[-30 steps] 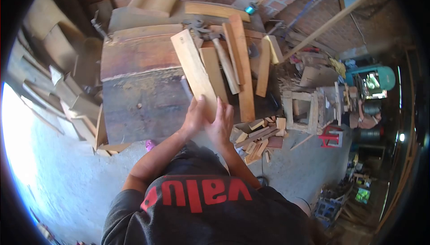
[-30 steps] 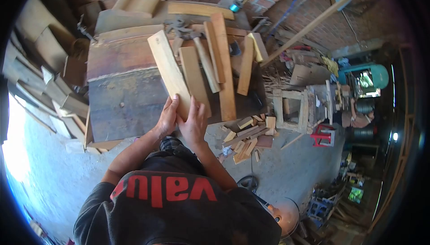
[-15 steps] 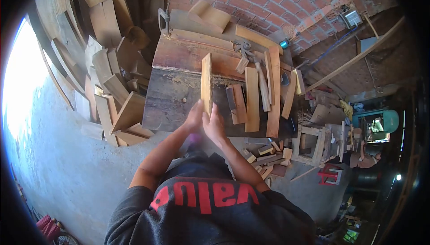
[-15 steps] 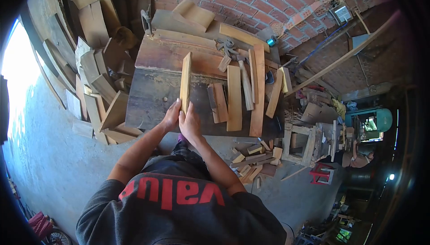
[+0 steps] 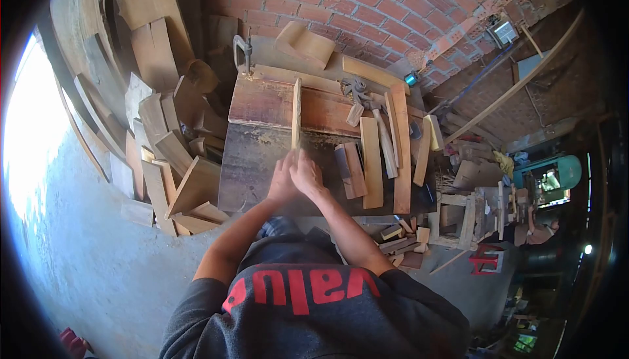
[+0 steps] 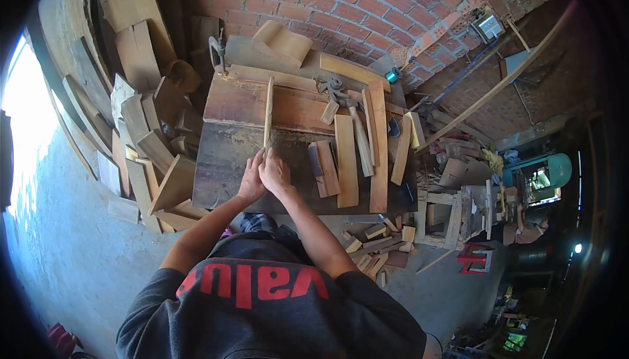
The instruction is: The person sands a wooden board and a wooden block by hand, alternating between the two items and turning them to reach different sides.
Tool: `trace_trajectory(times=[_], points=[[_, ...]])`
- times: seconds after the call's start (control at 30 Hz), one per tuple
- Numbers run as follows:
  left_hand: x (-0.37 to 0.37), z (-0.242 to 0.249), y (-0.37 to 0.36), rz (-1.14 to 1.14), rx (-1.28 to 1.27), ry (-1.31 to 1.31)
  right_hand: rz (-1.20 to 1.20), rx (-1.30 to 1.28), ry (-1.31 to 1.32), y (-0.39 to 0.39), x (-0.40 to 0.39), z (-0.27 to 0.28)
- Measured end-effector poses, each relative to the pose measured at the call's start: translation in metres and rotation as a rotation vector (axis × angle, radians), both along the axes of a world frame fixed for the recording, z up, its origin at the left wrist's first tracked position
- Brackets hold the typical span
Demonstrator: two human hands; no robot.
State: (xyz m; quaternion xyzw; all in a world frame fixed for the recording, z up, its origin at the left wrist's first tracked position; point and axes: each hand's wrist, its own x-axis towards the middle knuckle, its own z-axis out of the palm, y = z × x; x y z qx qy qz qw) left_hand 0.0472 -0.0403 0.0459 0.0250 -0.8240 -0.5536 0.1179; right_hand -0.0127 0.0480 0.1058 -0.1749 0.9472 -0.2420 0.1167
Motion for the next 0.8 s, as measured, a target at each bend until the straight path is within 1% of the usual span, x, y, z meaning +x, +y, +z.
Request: trace_trajectory(times=[0.03,0.1,0.13,0.17,0.2,0.23,0.27,0.3,0.33,0.37,0.4,0.43,0.5,0.53,0.6,0.73,0.8], points=[[-0.005,-0.004,-0.003,-0.012,-0.003,-0.007,0.012,-0.004,0.028,-0.001,0.000,-0.002],[-0.013,-0.017,-0.003,0.019,-0.200,-0.015,0.016,-0.047,-0.017,0.000,-0.001,-0.005],[-0.018,-0.025,-0.003,0.085,-0.357,0.107,0.038,-0.087,-0.052,0.004,-0.002,-0.005],[-0.023,-0.034,-0.001,0.058,-0.352,0.099,0.012,-0.084,-0.064,0.009,-0.003,-0.006],[-0.025,-0.036,0.001,0.081,-0.284,0.023,0.041,-0.168,-0.027,0.015,-0.004,-0.008],[-0.027,-0.027,0.001,0.111,-0.217,-0.052,0.077,-0.251,0.014,0.020,-0.006,-0.009],[-0.023,-0.017,0.004,0.152,-0.148,-0.163,0.048,-0.297,-0.031,0.029,-0.010,-0.007],[-0.025,-0.012,0.007,0.154,-0.145,-0.167,0.032,-0.229,0.056,0.041,-0.011,0.014],[-0.027,-0.010,0.010,0.195,-0.197,-0.104,-0.045,-0.108,0.144,0.051,-0.014,0.029],[-0.027,-0.010,0.011,0.238,-0.250,-0.042,-0.095,-0.004,0.467,0.067,-0.020,0.017],[-0.029,-0.014,0.011,0.247,-0.263,-0.021,-0.150,0.036,0.448,0.085,-0.028,0.027],[-0.029,-0.015,0.011,0.253,-0.263,-0.027,-0.242,0.158,0.432,0.102,-0.033,0.023],[-0.030,-0.014,0.013,0.248,-0.230,-0.027,-0.404,0.344,0.267,0.122,-0.042,0.021],[-0.031,-0.015,0.014,0.253,-0.226,-0.028,-0.399,0.346,0.269,0.127,-0.044,0.017],[-0.032,-0.015,0.013,0.264,-0.199,0.027,-0.419,0.412,0.112,0.135,-0.046,0.010],[-0.031,-0.013,0.013,0.267,-0.142,-0.008,-0.369,0.434,0.182,0.129,-0.042,-0.009],[-0.031,-0.012,0.012,0.249,-0.102,0.046,-0.386,0.407,0.189,0.123,-0.039,-0.015]])
